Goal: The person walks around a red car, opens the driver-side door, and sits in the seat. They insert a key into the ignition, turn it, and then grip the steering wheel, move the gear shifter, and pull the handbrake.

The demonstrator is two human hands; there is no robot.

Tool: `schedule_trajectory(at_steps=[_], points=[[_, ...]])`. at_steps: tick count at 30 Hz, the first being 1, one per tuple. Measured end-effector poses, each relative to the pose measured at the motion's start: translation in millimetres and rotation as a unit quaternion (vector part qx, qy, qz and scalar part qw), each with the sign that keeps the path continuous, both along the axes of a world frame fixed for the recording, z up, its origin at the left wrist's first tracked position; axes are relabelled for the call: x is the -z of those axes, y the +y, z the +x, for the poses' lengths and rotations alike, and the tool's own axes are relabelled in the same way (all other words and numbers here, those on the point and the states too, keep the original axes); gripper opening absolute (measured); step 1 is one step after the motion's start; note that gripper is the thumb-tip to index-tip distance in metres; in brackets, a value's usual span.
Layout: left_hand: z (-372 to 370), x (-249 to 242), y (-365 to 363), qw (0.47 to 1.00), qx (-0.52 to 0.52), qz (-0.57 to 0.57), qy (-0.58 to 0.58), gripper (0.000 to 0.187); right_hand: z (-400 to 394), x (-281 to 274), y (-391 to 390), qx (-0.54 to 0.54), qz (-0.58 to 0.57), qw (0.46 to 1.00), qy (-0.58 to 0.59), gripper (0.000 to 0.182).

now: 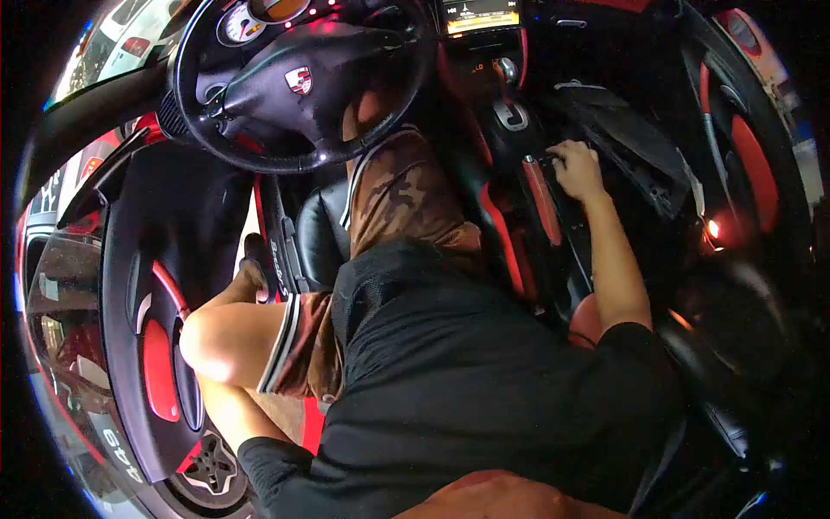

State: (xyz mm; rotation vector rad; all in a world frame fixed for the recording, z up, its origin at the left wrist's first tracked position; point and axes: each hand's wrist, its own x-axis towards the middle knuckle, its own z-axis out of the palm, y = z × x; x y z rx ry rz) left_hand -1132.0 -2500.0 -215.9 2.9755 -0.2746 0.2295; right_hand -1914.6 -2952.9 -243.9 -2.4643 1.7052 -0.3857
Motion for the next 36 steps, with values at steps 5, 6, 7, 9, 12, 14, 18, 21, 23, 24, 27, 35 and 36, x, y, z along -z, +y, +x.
schedule_trajectory(at_steps=[5, 6, 7, 9, 12, 14, 18, 21, 23, 24, 27, 35, 36], points=[[14.7, 13.3, 18.3, 0.999, 0.023, -0.027, -0.034, 0.072, 4.1, 6.7, 8.7, -0.026, 0.000, 0.997, 0.077, 0.029], [15.6, 14.9, 19.7, 0.999, 0.026, -0.023, -0.042, 0.071, -2.0, 18.0, 4.4, -0.042, -0.016, 0.994, 0.103, 0.028], [15.9, 15.8, 21.7, 0.998, 0.026, -0.015, -0.052, 0.071, -6.0, 26.9, 1.7, -0.050, -0.025, 0.989, 0.136, 0.029], [16.8, 18.0, 20.7, 0.997, 0.022, 0.013, -0.070, 0.070, 9.8, -8.2, 11.8, -0.097, -0.027, 0.995, 0.018, 0.021], [25.8, 24.9, 5.0, 0.998, 0.001, 0.036, -0.059, 0.069, -1.4, 13.4, -13.0, -0.165, -0.055, 0.979, 0.105, 0.027], [57.6, 46.2, 14.7, 0.999, -0.035, 0.024, -0.027, 0.066, 11.0, 13.0, -17.1, -0.148, -0.014, 0.972, 0.184, 0.027], [29.0, 23.9, 18.4, 0.999, 0.002, -0.051, -0.007, 0.074, -10.4, 89.7, -47.2, -0.012, -0.014, 0.985, 0.174, 0.032], [34.8, 29.7, 19.0, 0.998, 0.037, -0.053, -0.025, 0.076, -42.5, 153.8, -74.7, 0.081, 0.024, 0.987, 0.139, 0.034], [21.3, 18.8, 19.2, 0.999, 0.027, -0.024, -0.020, 0.079, -49.9, 167.9, -70.5, 0.101, -0.008, 0.994, 0.040, 0.035], [22.5, 20.7, 20.7, 0.999, 0.030, -0.024, -0.022, 0.080, -34.8, 145.5, -51.5, 0.116, -0.014, 0.993, 0.021, 0.035], [27.0, 19.6, 24.1, 0.999, 0.041, -0.018, -0.010, 0.085, -13.6, 109.0, -26.9, 0.117, -0.050, 0.991, 0.046, 0.034], [13.5, -3.3, 25.0, 0.997, 0.059, 0.038, 0.031, 0.091, -26.4, 136.8, -36.3, 0.106, -0.085, 0.984, 0.114, 0.035], [11.5, -5.4, 22.0, 0.997, 0.058, 0.046, 0.038, 0.093, -25.9, 134.9, -35.3, 0.111, -0.080, 0.983, 0.122, 0.035]])
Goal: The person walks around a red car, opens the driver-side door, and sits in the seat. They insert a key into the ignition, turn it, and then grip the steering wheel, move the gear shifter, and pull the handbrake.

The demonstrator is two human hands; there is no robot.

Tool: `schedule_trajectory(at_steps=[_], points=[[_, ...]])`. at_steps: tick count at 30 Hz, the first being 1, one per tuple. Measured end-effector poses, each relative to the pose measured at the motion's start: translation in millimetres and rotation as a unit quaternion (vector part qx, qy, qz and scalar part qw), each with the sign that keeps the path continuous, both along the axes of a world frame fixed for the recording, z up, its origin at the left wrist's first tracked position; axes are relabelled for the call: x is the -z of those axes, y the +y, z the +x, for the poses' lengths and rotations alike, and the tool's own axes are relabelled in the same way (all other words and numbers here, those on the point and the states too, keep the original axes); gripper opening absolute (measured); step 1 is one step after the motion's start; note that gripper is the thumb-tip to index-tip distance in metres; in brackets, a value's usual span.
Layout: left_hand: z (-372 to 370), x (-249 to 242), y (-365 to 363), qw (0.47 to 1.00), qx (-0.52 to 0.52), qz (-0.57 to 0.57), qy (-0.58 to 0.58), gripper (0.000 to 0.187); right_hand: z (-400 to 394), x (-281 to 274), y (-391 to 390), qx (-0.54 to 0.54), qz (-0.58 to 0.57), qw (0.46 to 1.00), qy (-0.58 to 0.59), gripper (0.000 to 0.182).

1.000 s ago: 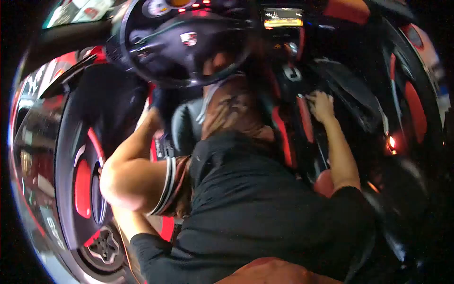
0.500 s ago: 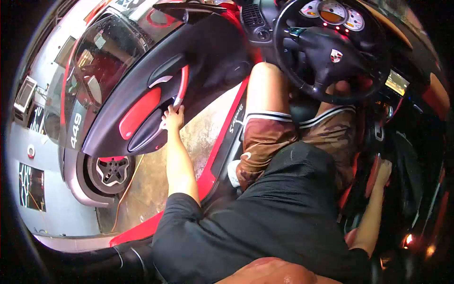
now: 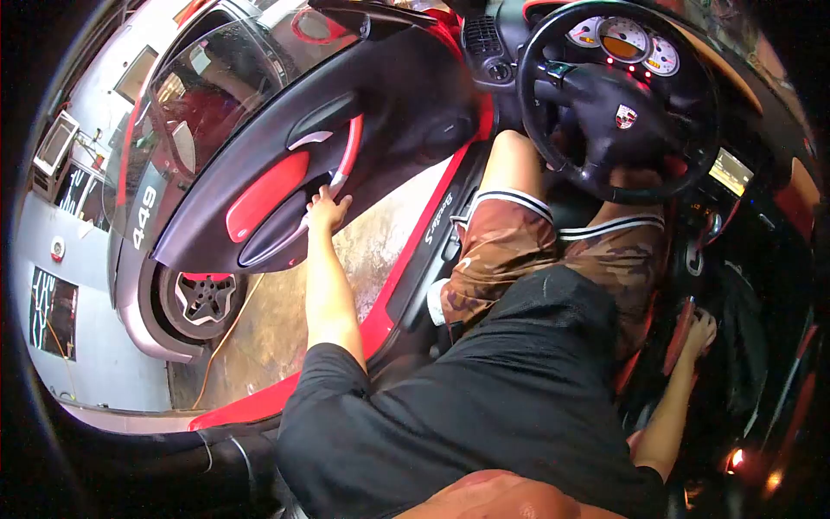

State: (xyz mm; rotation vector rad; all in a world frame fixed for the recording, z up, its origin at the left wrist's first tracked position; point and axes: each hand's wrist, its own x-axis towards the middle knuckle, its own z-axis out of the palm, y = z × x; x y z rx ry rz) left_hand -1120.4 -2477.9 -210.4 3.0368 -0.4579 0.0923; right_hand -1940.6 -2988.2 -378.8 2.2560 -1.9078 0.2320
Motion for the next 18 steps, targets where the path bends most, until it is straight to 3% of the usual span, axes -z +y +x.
schedule_trajectory(at_steps=[5, 13, 18], points=[[-21.5, -14.7, -14.9, 0.998, -0.016, 0.044, 0.031, 0.100, 7.7, -15.5, 18.0, -0.038, -0.026, 0.999, 0.021, 0.032], [-58.8, -27.5, -41.2, 0.987, -0.011, 0.145, 0.065, 0.102, -2.1, 12.9, 7.7, -0.051, -0.097, 0.994, 0.011, 0.028], [-83.8, -36.4, -78.5, 0.977, 0.033, 0.186, 0.094, 0.096, 13.7, 2.3, 20.3, -0.048, -0.109, 0.988, 0.097, 0.027]])
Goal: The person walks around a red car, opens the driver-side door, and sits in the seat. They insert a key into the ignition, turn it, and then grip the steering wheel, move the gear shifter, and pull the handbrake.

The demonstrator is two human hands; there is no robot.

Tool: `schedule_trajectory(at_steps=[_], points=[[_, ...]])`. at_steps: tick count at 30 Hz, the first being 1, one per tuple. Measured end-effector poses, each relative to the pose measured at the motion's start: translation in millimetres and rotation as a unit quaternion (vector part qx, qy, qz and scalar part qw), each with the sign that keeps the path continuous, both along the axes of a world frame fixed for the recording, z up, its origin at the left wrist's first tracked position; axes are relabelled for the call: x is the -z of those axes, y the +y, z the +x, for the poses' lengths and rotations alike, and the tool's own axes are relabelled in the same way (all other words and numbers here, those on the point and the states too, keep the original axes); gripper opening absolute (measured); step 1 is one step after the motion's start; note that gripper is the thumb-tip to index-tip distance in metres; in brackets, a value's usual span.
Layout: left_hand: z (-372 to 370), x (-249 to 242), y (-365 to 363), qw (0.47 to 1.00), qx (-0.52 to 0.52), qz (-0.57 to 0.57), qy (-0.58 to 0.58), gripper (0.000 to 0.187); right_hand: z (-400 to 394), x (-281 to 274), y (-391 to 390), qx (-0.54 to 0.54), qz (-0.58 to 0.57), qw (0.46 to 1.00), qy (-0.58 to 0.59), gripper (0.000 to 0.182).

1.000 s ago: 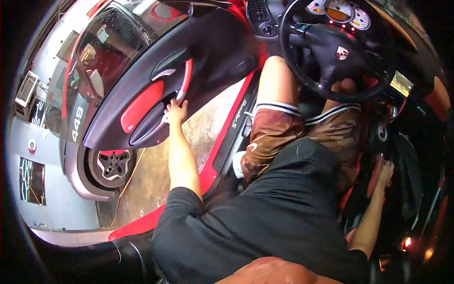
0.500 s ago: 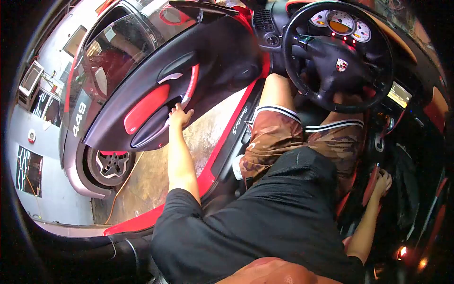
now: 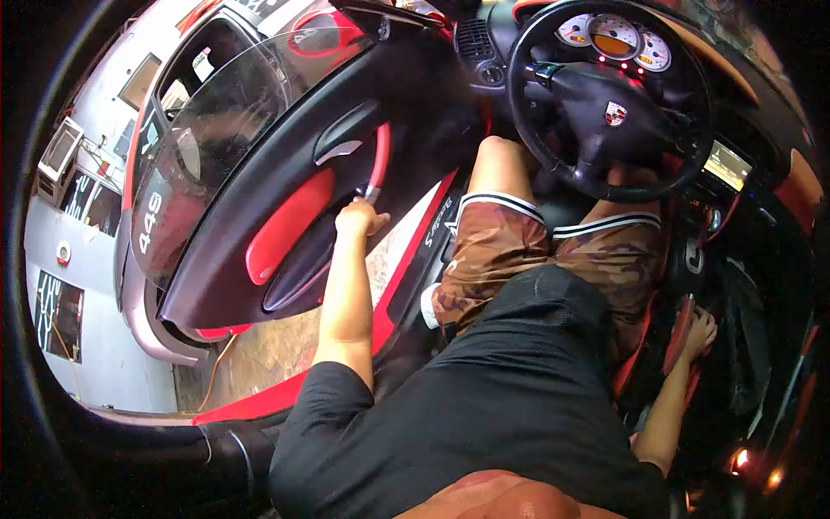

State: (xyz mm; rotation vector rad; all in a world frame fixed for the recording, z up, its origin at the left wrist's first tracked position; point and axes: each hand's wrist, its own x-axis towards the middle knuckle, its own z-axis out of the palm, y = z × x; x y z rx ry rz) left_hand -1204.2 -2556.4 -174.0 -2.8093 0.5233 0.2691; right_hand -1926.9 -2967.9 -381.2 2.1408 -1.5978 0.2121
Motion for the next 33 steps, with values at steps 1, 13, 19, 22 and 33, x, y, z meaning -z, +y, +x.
schedule_trajectory(at_steps=[1, 13, 19, 22, 33], points=[[-2.8, 0.6, -5.8, 1.000, 0.014, 0.003, 0.018, 0.093, 1.6, -1.4, -1.1, 0.003, -0.011, 1.000, 0.014, 0.028], [-192.2, -104.0, -132.6, 0.946, 0.299, -0.104, 0.074, 0.070, -2.3, 17.2, -16.3, 0.033, 0.034, 0.987, -0.154, 0.021], [-208.0, -102.6, -141.3, 0.890, 0.375, -0.253, 0.058, 0.060, 2.7, 5.9, -13.3, 0.044, 0.029, 0.989, -0.141, 0.019], [-181.4, -95.2, -129.4, 0.906, 0.342, -0.251, -0.004, 0.057, 1.4, 15.0, -15.9, 0.035, 0.026, 0.990, -0.138, 0.019], [-136.6, -58.7, -112.4, 0.936, 0.302, -0.181, 0.001, 0.055, 6.3, -0.3, -9.4, 0.044, 0.038, 0.984, -0.169, 0.021]])
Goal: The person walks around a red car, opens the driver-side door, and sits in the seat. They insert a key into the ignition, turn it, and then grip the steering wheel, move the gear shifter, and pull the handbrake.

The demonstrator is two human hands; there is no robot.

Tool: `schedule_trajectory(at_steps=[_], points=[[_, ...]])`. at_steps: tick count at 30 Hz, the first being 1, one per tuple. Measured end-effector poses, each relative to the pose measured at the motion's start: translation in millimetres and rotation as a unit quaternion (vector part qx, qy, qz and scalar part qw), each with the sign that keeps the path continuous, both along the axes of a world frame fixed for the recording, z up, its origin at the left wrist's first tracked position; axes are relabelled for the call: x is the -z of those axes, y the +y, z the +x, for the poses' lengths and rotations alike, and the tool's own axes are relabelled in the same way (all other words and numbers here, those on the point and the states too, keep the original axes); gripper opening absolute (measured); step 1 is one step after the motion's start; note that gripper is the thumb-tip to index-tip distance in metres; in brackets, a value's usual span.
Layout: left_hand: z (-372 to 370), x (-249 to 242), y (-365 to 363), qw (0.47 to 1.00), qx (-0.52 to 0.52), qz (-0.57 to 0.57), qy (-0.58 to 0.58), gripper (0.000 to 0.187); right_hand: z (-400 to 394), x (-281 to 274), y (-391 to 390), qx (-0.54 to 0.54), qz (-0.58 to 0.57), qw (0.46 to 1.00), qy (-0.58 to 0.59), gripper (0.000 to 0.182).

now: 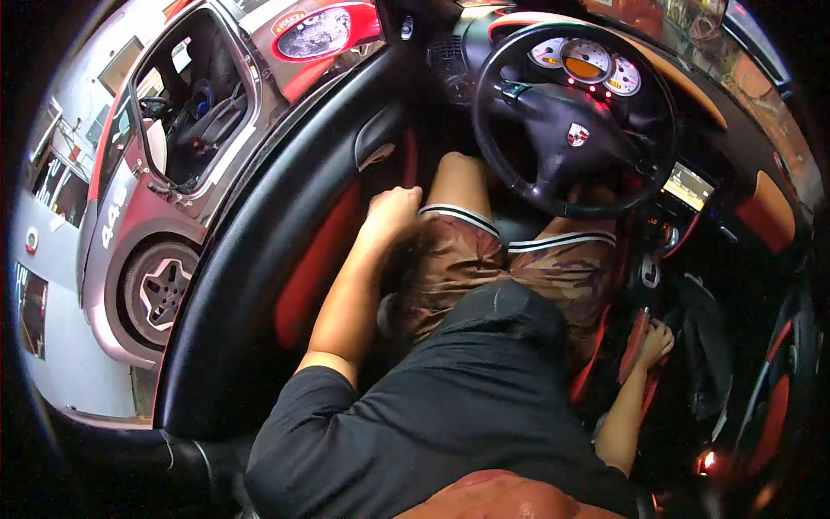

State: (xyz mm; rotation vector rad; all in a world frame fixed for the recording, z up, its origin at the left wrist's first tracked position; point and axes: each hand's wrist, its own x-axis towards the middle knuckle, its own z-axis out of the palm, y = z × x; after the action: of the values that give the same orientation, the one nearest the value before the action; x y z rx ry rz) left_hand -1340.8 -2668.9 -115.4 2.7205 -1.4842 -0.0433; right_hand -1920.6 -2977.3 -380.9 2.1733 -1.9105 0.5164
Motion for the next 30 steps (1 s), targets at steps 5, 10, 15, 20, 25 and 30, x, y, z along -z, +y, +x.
schedule_trajectory(at_steps=[5, 10, 15, 20, 25, 30], points=[[7.3, -68.3, -53.3, 0.884, 0.220, -0.412, -0.016, 0.052, 2.0, 3.5, -0.5, -0.031, -0.050, 0.998, 0.035, 0.023], [109.7, -169.5, -139.2, 0.699, -0.029, -0.714, -0.028, 0.052, -12.2, 10.7, -7.1, 0.002, -0.010, 1.000, 0.011, 0.021], [239.9, -196.8, -154.3, 0.670, -0.418, -0.598, 0.138, 0.095, -14.1, 13.2, 5.0, -0.020, -0.011, 0.996, 0.083, 0.020], [273.4, -174.5, -165.8, 0.613, -0.464, -0.625, 0.137, 0.108, 6.2, -16.1, 19.8, -0.027, -0.034, 0.996, 0.078, 0.023], [334.5, -133.9, -200.2, 0.727, -0.377, -0.569, -0.079, 0.093, 13.8, -24.9, 29.6, -0.049, -0.064, 0.992, 0.096, 0.036], [239.9, -159.7, -171.6, 0.809, -0.190, -0.556, 0.022, 0.091, 28.5, -46.2, 37.0, -0.044, -0.030, 0.997, 0.059, 0.044]])
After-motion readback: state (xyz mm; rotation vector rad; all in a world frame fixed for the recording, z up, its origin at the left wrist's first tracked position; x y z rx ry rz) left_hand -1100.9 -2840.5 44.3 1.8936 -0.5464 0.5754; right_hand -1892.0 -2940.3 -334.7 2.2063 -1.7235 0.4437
